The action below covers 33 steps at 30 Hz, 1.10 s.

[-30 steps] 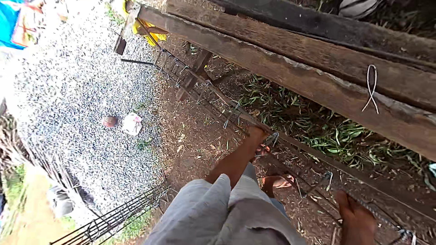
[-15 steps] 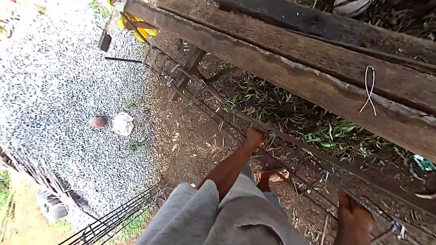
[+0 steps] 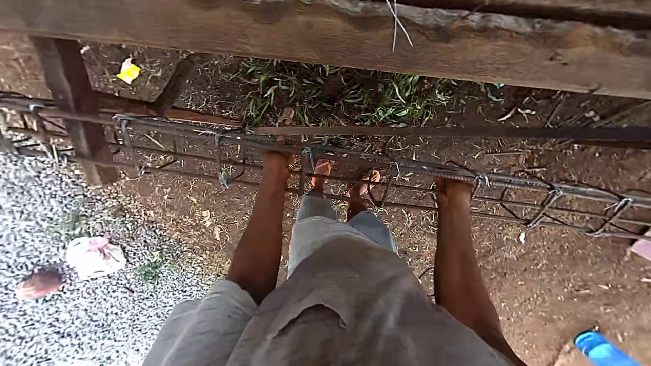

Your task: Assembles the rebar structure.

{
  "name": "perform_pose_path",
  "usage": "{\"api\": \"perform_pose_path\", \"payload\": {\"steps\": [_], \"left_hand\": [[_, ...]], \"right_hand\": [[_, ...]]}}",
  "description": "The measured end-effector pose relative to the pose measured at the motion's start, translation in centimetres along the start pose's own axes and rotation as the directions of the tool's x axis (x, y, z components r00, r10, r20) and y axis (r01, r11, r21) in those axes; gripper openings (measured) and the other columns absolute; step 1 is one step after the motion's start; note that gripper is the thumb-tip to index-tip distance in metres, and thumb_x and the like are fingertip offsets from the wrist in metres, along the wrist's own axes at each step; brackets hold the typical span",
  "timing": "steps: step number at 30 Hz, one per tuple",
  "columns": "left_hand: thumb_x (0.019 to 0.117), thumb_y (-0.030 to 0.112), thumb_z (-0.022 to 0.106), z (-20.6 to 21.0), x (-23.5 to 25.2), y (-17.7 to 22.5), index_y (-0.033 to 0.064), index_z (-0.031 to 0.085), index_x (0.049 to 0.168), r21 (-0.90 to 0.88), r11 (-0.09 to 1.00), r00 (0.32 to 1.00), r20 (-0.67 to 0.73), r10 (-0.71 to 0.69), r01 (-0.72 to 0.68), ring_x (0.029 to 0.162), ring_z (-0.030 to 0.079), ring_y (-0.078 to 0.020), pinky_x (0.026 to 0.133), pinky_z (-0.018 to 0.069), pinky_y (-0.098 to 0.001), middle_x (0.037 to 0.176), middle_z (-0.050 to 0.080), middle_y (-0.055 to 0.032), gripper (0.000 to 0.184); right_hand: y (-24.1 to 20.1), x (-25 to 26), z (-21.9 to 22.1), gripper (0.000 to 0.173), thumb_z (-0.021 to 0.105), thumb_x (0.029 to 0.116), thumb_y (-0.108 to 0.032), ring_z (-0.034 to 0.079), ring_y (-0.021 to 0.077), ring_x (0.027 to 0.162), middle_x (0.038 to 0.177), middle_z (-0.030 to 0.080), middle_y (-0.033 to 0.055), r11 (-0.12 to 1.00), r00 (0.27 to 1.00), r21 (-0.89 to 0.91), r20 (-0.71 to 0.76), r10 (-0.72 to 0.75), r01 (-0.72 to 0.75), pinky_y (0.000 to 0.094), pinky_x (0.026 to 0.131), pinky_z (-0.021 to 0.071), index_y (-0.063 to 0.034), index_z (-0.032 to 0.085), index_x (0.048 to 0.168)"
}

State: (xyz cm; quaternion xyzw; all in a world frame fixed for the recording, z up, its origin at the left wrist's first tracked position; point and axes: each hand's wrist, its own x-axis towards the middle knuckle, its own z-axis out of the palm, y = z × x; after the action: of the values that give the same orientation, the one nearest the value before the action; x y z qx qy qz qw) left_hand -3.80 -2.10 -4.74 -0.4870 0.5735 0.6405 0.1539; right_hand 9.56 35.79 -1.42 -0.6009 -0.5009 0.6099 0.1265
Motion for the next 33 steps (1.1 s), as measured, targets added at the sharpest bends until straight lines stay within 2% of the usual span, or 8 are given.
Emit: {"api": "perform_pose_path", "payload": {"steps": [7,11,15,19,22,26,31,33], "left_hand": [[0.1069,0.019,0.055,0.2,-0.7,-0.1,0.0071,0.055,0.118,-0.014,0.999,0.991,0.127,-0.028,0.03,0.071,0.063,-0.0092,0.063,0.0564,-0.025,0.089,0.063,-0.0023,0.016],[0.1064,0.025,0.057,1.0,-1.3,-0.2,0.0065,0.051,0.136,0.074,0.994,0.995,0.052,-0.085,0.081,0.088,0.063,-0.0147,0.073,0.0566,-0.0312,0.11,0.062,-0.0082,0.035],[0.1061,0.023,0.057,1.6,-2.4,-0.2,0.01,0.058,0.118,0.063,0.998,0.998,0.065,-0.018,0.014,0.072,0.06,-0.0061,0.061,0.053,-0.0224,0.091,0.064,0.0004,0.018],[0.1066,0.029,0.056,1.0,-1.5,-1.0,0.0085,0.055,0.132,0.155,0.988,0.996,0.081,-0.037,0.024,0.089,0.062,-0.0132,0.074,0.0549,-0.0301,0.109,0.064,-0.0065,0.032],[0.1088,0.027,0.05,0.9,-1.2,-1.3,0.005,0.043,0.143,0.125,0.991,0.992,0.112,-0.055,0.041,0.106,0.062,-0.0195,0.087,0.0553,-0.0368,0.129,0.058,-0.0138,0.041],[0.1115,0.026,0.04,0.5,-1.9,-0.9,0.0064,0.043,0.137,0.124,0.992,0.979,0.198,-0.047,0.023,0.093,0.059,-0.0154,0.079,0.0545,-0.0347,0.113,0.056,-0.0087,0.032],[0.1118,0.027,0.036,0.1,-1.9,-0.3,0.009,0.045,0.131,0.169,0.985,0.946,0.313,-0.079,0.027,0.086,0.059,-0.0119,0.076,0.055,-0.0299,0.106,0.056,-0.0049,0.028],[0.1125,0.027,0.033,-0.2,-1.1,0.0,0.0072,0.039,0.144,0.194,0.981,0.923,0.373,-0.096,0.023,0.105,0.06,-0.0152,0.089,0.053,-0.0325,0.128,0.055,-0.0096,0.038]], "right_hand": [[0.4,-0.4,0.9,0.015,0.047,0.1067,-0.004,0.069,0.0182,0.08,0.095,0.065,0.0087,0.999,0.999,0.029,0.039,0.027,-0.028,0.0366,0.073,0.0619,-0.0023,0.048,0.122],[1.8,0.6,1.7,0.018,0.044,0.1074,-0.004,0.066,0.0179,0.086,0.1,0.06,0.0084,0.999,0.999,0.046,0.043,0.004,-0.006,0.0377,0.077,0.0603,-0.0032,0.046,0.125],[0.4,-0.1,1.9,0.019,0.046,0.1067,-0.005,0.066,0.0158,0.083,0.1,0.062,0.0075,1.0,1.0,0.009,0.031,-0.001,0.001,0.0356,0.073,0.06,-0.0024,0.049,0.125],[1.5,1.6,0.8,0.026,0.052,0.1041,-0.002,0.068,0.0233,0.09,0.108,0.066,0.0181,0.986,0.997,-0.165,0.079,-0.003,0.017,0.0416,0.079,0.0608,0.0048,0.052,0.129],[0.2,0.1,0.1,0.041,0.062,0.1016,-0.01,0.062,0.0396,0.123,0.133,0.061,0.0309,0.727,0.975,-0.666,0.22,-0.021,0.166,0.0542,0.107,0.0493,0.0096,0.054,0.137],[-2.4,-4.3,0.2,0.038,0.053,0.106,-0.022,0.059,0.0468,0.126,0.133,0.062,0.0295,0.28,0.929,-0.909,0.351,0.12,0.308,0.0648,0.104,0.0465,0.002,0.061,0.134],[-2.4,-11.9,-5.0,0.034,0.049,0.1055,-0.01,0.059,0.0336,0.131,0.135,0.065,0.0195,0.474,0.831,-0.683,0.44,-0.339,0.555,0.0497,0.113,0.0455,-0.0017,0.064,0.135],[-0.5,-14.2,-8.3,0.032,0.049,0.1059,-0.011,0.064,0.03,0.123,0.129,0.069,0.0161,0.564,0.843,-0.635,0.312,-0.438,0.528,0.0485,0.109,0.0492,-0.0034,0.067,0.131]]}}
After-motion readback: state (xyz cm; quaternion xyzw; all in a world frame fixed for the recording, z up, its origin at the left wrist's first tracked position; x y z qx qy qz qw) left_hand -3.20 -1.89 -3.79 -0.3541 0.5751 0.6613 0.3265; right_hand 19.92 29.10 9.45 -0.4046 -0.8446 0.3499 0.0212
